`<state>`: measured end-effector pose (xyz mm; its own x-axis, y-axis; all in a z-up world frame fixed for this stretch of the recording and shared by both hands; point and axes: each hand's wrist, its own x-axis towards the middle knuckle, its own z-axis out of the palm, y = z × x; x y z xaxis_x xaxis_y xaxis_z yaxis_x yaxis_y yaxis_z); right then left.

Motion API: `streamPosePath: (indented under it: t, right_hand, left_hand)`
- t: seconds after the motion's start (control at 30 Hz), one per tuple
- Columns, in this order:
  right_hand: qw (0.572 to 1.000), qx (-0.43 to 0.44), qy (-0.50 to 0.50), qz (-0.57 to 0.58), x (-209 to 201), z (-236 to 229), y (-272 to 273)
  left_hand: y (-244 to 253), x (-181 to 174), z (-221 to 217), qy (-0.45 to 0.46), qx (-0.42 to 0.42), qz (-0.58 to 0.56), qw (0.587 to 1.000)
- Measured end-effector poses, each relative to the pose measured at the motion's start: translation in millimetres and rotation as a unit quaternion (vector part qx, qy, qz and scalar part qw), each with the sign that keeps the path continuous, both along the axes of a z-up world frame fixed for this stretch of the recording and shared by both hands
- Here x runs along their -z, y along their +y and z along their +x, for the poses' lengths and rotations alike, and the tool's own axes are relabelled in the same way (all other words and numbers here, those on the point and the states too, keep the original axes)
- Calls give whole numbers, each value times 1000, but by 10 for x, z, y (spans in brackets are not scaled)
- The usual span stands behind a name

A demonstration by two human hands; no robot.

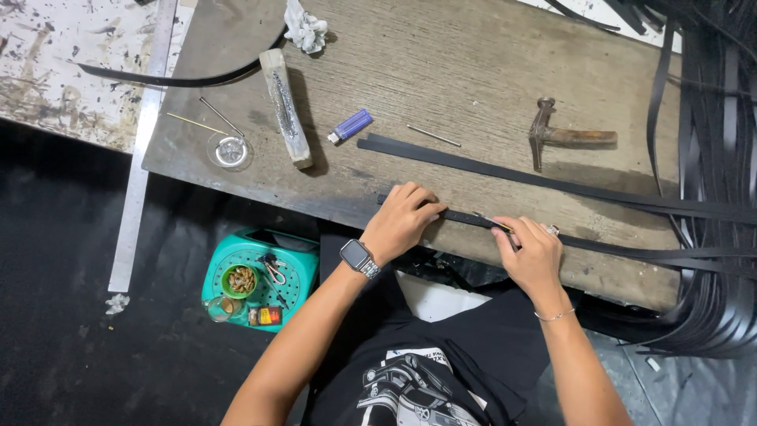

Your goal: Applying edge paint to the edges of long leather straps using a thin wooden applicator stick.

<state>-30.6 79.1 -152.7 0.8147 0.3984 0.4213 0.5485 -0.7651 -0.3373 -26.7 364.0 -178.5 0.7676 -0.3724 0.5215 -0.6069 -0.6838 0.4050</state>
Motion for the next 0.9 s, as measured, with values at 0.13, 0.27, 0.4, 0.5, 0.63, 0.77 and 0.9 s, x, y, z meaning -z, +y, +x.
streamPosePath:
  t: [0.13,0.27,0.4,0.5,0.63,0.77,0.9]
  right_hand:
    - [1000,2,0,-6,0,-13,1]
    - [1000,-1,-9,-12,-6,-19,13]
    - [1000,-1,-10,-8,-8,-15,18]
    - [1000,2,-3,-1,-8,-9,26]
    - [1000,1,-5,-4,0,-17,12]
    - [1000,3,9,-13,5,-15,-10]
    - [998,-21,45,-26,-285,-6,54]
  left_hand:
    - [9,-20,-10,-15,-3,8,1000]
    - [13,9,-7,-33,0,4,999]
    - [19,-36,-10,-43,1,-4,999]
    - [13,-33,-11,-47,-1,-7,999]
    - [10,-11,-15,-52,-2,0,999]
    - [6,-16,-19,-36,0,-21,999]
    - [28,-95,-3,-11,5,-53,999]
